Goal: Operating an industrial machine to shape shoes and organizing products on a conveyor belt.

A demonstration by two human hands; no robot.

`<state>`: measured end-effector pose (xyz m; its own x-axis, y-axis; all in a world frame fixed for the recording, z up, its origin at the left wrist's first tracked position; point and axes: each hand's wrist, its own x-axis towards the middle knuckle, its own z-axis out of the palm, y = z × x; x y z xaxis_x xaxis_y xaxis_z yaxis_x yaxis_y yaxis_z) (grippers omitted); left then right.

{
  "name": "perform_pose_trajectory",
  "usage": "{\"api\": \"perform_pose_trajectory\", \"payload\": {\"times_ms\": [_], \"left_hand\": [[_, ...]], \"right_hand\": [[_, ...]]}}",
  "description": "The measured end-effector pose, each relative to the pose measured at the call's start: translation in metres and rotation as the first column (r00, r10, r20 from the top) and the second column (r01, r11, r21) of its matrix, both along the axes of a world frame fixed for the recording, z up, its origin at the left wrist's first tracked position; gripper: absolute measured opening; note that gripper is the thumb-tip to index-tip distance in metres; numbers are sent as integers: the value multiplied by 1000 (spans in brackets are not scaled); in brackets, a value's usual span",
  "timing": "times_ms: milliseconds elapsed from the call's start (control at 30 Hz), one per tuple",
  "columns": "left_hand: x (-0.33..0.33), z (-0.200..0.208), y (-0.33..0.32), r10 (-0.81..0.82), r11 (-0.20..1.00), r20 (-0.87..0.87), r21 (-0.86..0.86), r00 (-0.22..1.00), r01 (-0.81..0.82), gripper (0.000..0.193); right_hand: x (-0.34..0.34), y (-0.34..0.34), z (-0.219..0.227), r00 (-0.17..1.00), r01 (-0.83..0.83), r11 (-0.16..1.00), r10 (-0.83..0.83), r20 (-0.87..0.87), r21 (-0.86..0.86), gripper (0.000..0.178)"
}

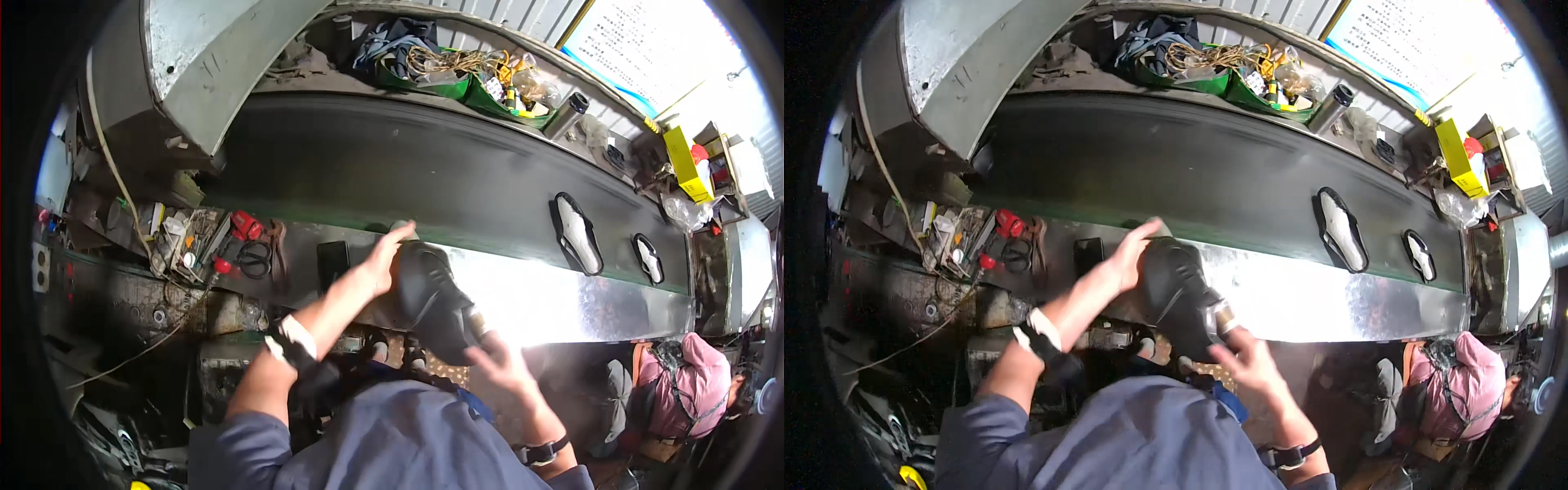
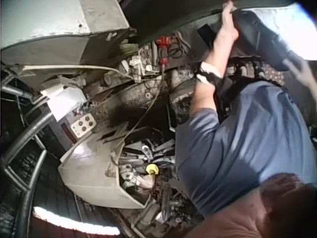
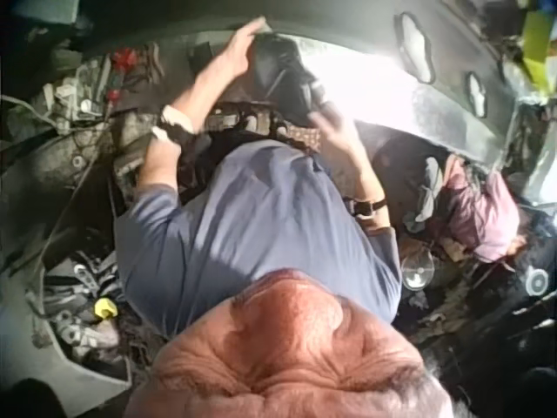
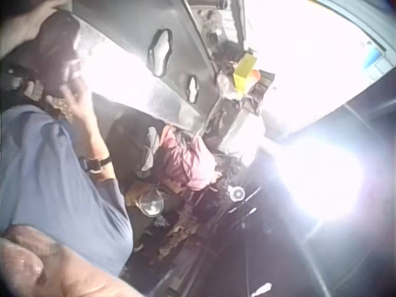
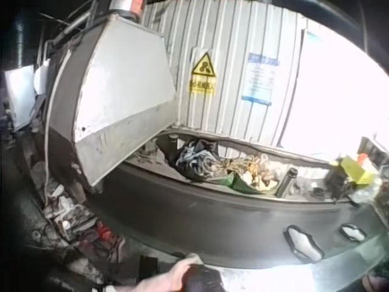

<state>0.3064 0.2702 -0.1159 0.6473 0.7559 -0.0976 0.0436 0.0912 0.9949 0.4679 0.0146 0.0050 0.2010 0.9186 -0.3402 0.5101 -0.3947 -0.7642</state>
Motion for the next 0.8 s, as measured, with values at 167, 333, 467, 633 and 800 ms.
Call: {"api": "perform_pose_trajectory", "payload": {"times_ms": [167,333,467,633,800], "left_hand": [[15,13,56,82,927,-382,-310,921,-211,30],[29,-10,68,362,927,-443,261,820,-269,28],[31,-23,56,562,753,-345,590,752,-292,28],[-3,-44,17,353,935,-529,223,772,-275,35],[34,-5,-13,220,955,-792,56,569,-292,73]], "right_hand": [[-50,-1,-92,859,-352,787,57,508,507,28],[-65,28,-133,942,-18,779,-197,272,627,89],[-76,33,-138,917,326,762,-400,11,560,101],[-38,-20,-131,993,103,901,-67,-97,422,88],[-32,-39,-136,1000,23,929,-16,-22,370,95]]}}
